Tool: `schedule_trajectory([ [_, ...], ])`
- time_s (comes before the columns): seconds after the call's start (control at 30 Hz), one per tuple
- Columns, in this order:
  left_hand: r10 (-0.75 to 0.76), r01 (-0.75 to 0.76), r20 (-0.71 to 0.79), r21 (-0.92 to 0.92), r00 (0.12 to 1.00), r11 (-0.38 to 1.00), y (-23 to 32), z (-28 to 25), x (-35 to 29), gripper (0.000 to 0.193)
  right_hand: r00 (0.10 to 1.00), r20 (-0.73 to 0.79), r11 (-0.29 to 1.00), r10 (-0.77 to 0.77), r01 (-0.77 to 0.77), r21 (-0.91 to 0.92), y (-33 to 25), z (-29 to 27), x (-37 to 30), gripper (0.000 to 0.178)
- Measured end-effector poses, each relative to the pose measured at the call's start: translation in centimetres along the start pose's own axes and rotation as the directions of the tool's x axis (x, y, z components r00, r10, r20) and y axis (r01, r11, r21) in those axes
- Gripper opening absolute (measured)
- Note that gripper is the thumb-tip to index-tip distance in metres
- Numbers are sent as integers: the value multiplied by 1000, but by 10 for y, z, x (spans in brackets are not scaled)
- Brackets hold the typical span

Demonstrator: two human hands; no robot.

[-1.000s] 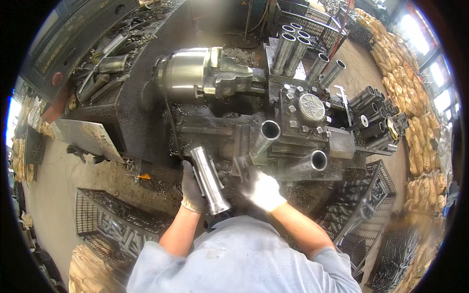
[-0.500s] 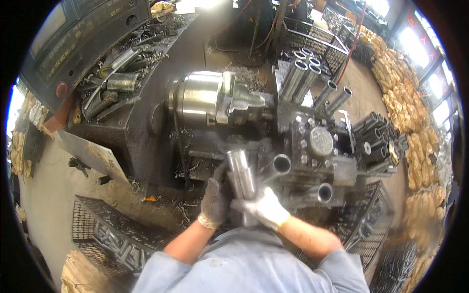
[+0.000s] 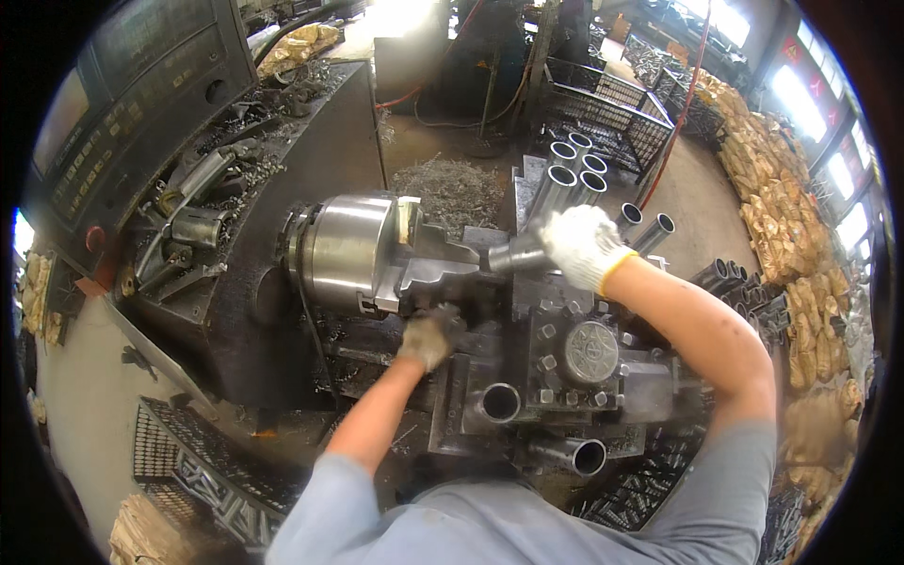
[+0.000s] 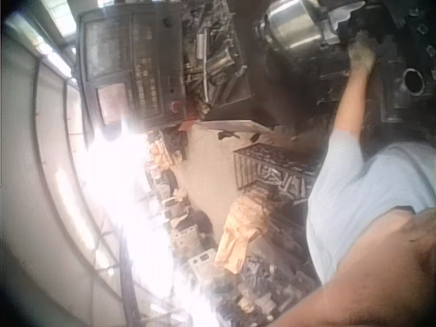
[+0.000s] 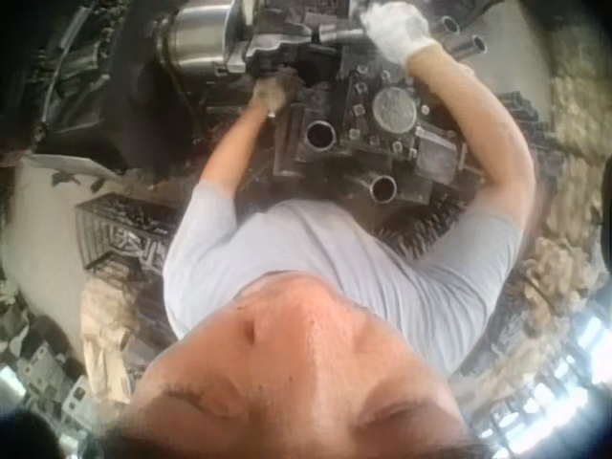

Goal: The person repeatedly picks up cylindrical metal parts from a nearby bin, inserts them into the chuck of a metal turning machine, and then removes the processed parts to place them into a collection bin. This cycle is performed continuously throughout the clip.

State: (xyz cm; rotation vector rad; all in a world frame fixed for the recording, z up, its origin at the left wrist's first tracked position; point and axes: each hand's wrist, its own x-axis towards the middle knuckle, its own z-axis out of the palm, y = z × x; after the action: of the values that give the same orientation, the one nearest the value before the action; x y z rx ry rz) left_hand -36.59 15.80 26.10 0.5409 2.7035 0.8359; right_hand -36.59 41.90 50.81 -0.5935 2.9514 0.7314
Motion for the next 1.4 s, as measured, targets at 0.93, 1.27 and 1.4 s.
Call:
schedule_trajectory([
  [0.93, -905, -113, -235, -972, 354, 208, -338, -28, -343, 27, 982, 141, 535, 128, -188, 824, 6, 31, -19, 86],
  [1.27, -6, 290, -990, 35, 138, 956, -147, -162, -324, 41, 340, 159, -160, 927, -23, 987, -59, 80, -279, 41],
  [1.4, 311, 278, -856, 444, 414, 852, -65, -321, -248, 55, 291, 327, -295, 899, -150, 944, -110, 116, -332, 46],
])
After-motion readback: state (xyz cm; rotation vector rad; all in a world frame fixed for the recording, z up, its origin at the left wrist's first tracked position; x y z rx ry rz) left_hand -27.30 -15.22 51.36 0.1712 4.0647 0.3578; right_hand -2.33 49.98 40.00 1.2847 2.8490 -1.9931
